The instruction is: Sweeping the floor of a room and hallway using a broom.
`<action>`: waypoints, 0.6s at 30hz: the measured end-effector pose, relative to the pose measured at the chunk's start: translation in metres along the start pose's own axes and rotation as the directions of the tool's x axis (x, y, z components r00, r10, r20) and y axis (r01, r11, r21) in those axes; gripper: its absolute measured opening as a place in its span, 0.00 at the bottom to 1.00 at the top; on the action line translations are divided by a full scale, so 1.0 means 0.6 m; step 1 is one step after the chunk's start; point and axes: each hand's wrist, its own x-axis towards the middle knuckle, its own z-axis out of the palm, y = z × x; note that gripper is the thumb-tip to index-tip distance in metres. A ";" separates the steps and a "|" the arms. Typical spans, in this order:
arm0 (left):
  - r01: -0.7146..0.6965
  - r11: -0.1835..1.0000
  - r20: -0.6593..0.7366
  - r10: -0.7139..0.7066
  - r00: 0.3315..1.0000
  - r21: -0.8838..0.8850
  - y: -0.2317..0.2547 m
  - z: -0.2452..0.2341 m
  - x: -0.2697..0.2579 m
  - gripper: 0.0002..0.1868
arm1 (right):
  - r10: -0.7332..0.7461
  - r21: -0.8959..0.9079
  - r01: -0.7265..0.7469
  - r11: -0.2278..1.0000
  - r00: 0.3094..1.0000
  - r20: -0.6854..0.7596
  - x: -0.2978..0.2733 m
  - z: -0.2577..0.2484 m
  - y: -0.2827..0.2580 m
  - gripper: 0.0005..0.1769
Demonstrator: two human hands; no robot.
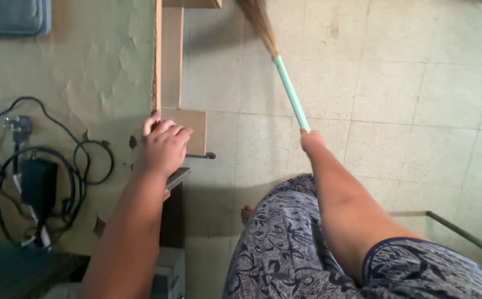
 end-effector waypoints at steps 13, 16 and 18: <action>-0.023 0.998 -0.051 0.026 0.998 0.060 0.007 0.014 -0.007 0.07 | 0.013 -0.624 0.164 0.764 0.963 0.269 -0.299 -0.137 0.409 0.30; -0.018 0.993 0.018 0.016 1.000 0.118 0.016 0.003 -0.001 0.09 | -0.014 -0.660 0.187 0.727 0.966 0.257 -0.295 -0.151 0.442 0.30; -0.013 0.981 0.057 0.002 0.998 0.195 0.023 0.021 -0.011 0.14 | -0.045 -0.663 0.176 0.728 0.977 0.210 -0.295 -0.181 0.413 0.31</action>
